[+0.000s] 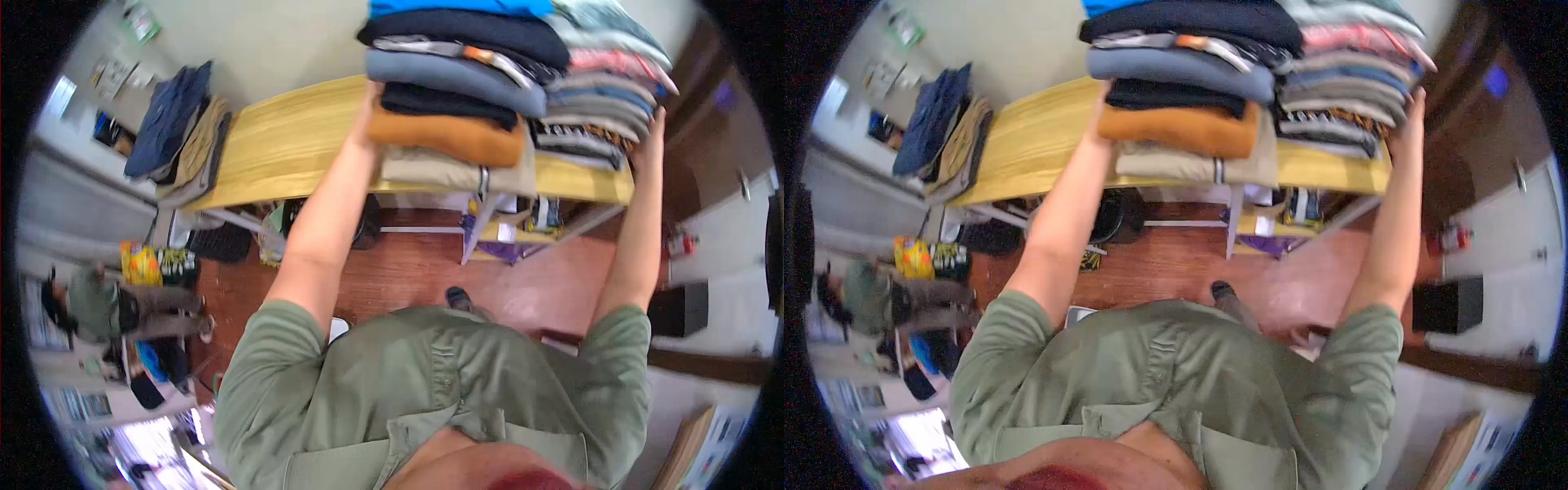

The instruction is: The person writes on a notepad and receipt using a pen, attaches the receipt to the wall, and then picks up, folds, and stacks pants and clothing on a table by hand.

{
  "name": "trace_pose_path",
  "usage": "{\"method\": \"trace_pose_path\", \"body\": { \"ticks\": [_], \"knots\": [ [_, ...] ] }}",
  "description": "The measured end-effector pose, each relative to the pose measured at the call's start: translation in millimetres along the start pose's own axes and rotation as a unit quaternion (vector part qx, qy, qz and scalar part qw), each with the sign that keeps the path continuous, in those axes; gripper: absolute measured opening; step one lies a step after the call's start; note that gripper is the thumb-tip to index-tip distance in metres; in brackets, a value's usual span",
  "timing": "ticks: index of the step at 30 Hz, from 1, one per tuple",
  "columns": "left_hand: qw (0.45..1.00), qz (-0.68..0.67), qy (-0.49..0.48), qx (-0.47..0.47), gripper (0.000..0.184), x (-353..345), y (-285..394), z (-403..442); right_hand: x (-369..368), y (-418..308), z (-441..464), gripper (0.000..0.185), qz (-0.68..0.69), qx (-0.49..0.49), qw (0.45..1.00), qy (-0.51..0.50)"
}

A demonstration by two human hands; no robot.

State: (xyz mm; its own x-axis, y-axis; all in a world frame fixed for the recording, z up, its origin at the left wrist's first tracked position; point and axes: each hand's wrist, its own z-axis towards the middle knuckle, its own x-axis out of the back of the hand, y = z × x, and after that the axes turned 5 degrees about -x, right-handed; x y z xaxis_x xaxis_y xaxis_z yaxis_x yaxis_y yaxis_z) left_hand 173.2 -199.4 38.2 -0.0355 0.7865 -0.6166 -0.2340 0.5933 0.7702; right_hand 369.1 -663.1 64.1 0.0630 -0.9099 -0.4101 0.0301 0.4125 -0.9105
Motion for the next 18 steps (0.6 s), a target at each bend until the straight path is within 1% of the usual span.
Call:
{"method": "trace_pose_path", "body": {
  "ticks": [1, 2, 4, 6, 9, 12, 16, 18],
  "knots": [
    [0.996, -0.060, -0.062, 0.025, 0.072, 8, -7, 6, -5, 3, 20, 0.069, 0.019, 0.026, 0.996, -0.079],
    [0.994, -0.075, -0.071, 0.027, 0.071, 4, -11, 6, -10, 5, 38, 0.068, 0.018, 0.010, 0.993, -0.112],
    [0.993, -0.087, -0.081, 0.019, 0.070, -14, -21, 5, -19, 7, 52, 0.068, 0.000, -0.022, 0.990, -0.141],
    [0.993, -0.086, -0.086, -0.003, 0.068, -30, -24, 5, -17, 15, 62, 0.068, -0.014, -0.041, 0.988, -0.146],
    [0.993, -0.074, -0.082, -0.030, 0.066, -47, -21, -1, -13, 24, 63, 0.068, -0.031, -0.050, 0.991, -0.122],
    [0.994, -0.058, -0.077, -0.042, 0.064, -60, -15, -6, -10, 24, 56, 0.067, -0.054, -0.024, 0.995, -0.079],
    [0.996, -0.031, -0.063, -0.052, 0.060, -71, -13, -9, -11, 15, 41, 0.067, -0.119, 0.056, 0.991, 0.012],
    [0.997, -0.012, -0.048, -0.060, 0.059, -73, -11, -13, -15, 5, 24, 0.067, -0.178, 0.132, 0.972, 0.082]
  ]
}}
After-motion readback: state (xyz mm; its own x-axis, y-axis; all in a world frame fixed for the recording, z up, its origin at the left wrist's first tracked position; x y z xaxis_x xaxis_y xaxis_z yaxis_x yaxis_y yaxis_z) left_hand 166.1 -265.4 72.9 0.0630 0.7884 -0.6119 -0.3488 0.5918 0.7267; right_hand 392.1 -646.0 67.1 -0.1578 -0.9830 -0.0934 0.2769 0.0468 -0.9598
